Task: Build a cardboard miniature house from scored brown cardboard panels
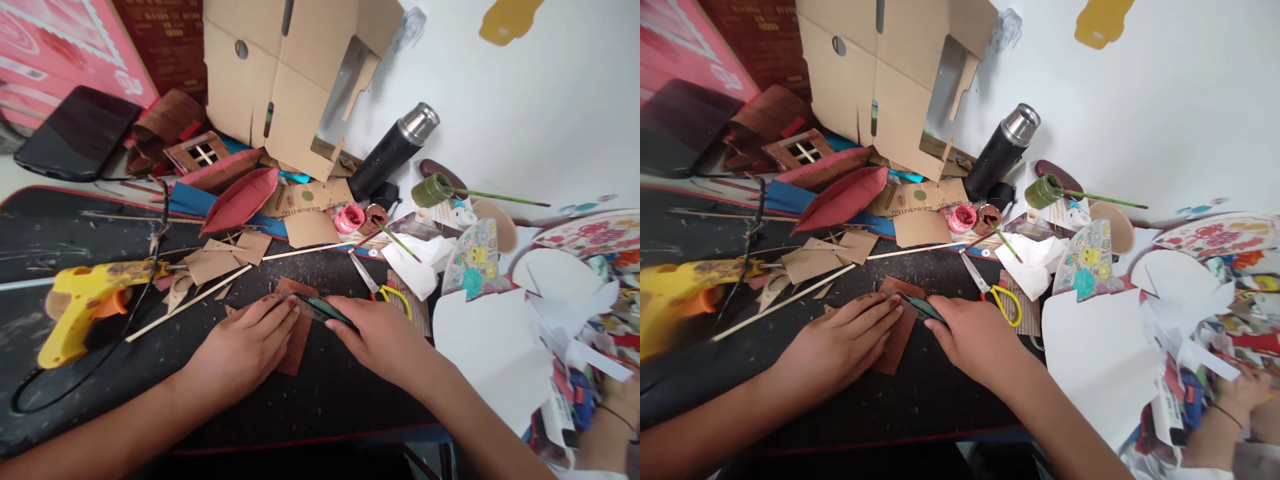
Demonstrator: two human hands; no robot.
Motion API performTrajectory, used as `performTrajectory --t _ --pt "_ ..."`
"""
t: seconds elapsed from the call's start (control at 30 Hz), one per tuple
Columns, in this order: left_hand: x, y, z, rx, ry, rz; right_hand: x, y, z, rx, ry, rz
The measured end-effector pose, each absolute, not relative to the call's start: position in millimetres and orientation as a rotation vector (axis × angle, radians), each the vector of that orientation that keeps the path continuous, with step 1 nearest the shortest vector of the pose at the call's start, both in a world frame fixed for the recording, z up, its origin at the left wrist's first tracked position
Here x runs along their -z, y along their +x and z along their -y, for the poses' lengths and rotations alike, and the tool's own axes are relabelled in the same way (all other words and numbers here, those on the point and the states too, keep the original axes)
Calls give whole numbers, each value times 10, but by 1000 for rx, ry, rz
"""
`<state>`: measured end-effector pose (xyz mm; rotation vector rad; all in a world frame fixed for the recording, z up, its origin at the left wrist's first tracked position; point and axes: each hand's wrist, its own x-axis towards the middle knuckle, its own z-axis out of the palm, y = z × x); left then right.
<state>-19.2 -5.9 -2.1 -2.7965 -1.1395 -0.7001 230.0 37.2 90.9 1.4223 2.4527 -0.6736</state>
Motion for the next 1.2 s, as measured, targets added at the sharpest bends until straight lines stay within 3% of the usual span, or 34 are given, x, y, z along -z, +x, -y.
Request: performTrajectory --t 0.17,0.43,1.2 --pt "5 -189 58 737 -2794 1130 -941 2197 -418 435 1348 -2430" --pt "6 -199 71 736 -2801 1145 -978 2123 -451 355 1298 -2397" --pt "5 -183 68 727 -2807 1178 -1161 1909 -623 354 1158 -2250"
